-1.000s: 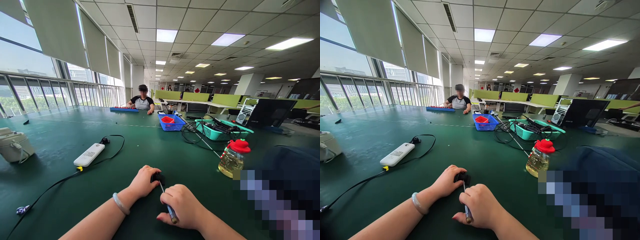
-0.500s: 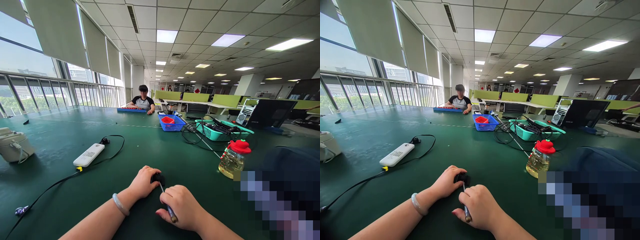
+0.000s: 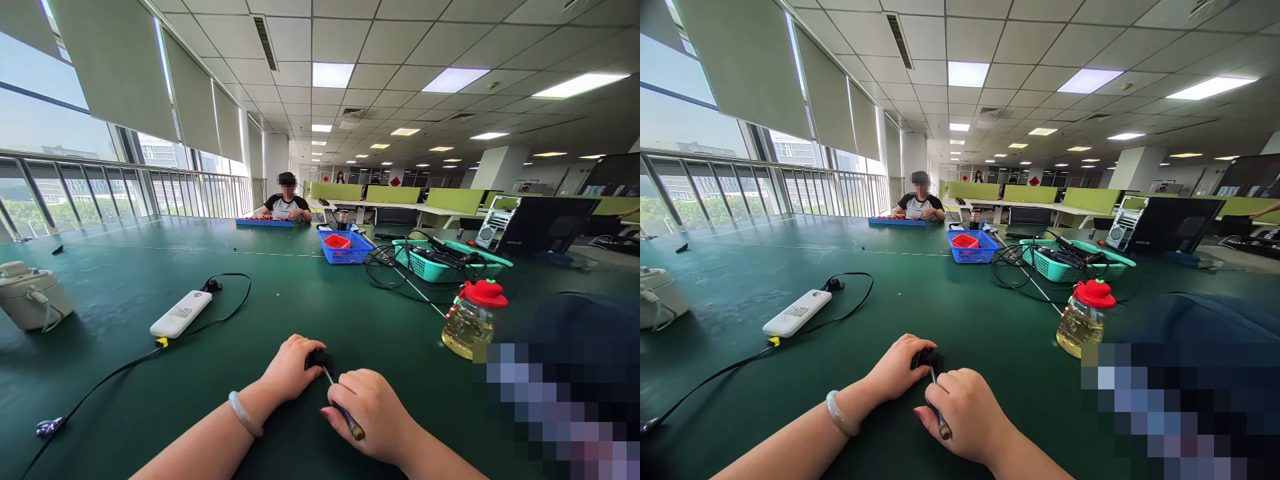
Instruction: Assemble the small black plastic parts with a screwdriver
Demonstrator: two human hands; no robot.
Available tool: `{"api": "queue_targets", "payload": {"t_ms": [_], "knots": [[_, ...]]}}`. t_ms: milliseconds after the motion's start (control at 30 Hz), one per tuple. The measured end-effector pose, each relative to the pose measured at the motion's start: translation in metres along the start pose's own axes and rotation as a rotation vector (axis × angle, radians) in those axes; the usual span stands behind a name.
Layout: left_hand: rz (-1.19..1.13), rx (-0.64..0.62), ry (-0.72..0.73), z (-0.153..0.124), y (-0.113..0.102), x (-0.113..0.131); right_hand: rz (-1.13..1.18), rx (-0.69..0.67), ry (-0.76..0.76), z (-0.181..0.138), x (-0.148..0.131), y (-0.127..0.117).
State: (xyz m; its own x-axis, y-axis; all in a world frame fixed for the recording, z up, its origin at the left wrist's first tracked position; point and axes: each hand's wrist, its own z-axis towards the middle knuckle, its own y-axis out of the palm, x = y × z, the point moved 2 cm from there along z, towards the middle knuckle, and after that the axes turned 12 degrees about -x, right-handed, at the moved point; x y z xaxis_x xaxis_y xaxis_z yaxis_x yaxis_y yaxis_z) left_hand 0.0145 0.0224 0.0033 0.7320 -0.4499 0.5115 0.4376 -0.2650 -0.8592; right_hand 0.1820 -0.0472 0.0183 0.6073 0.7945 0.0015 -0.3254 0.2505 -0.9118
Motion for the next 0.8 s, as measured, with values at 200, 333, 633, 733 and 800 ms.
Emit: {"api": "queue_targets", "payload": {"t_ms": [200,333,633,733,800], "knots": [[0.0,0.0,-0.002,0.0006,0.0012,-0.0011,-0.026,0.007,-0.017,0.0004,-0.001,0.0022],[-0.003,0.001,-0.011,0.0005,0.0011,-0.0014,-0.031,0.025,-0.02,-0.0006,-0.0003,0.0017],[-0.008,0.008,-0.005,-0.0002,-0.0006,0.0009,-0.039,0.02,-0.013,0.0006,-0.0012,0.0],[-0.013,0.01,-0.008,-0.0003,-0.0001,0.0003,-0.031,0.043,-0.014,0.0008,-0.0006,-0.0017],[-0.015,0.007,-0.011,-0.0004,0.0003,0.0001,-0.029,0.056,-0.017,0.001,-0.0005,-0.0021]]}}
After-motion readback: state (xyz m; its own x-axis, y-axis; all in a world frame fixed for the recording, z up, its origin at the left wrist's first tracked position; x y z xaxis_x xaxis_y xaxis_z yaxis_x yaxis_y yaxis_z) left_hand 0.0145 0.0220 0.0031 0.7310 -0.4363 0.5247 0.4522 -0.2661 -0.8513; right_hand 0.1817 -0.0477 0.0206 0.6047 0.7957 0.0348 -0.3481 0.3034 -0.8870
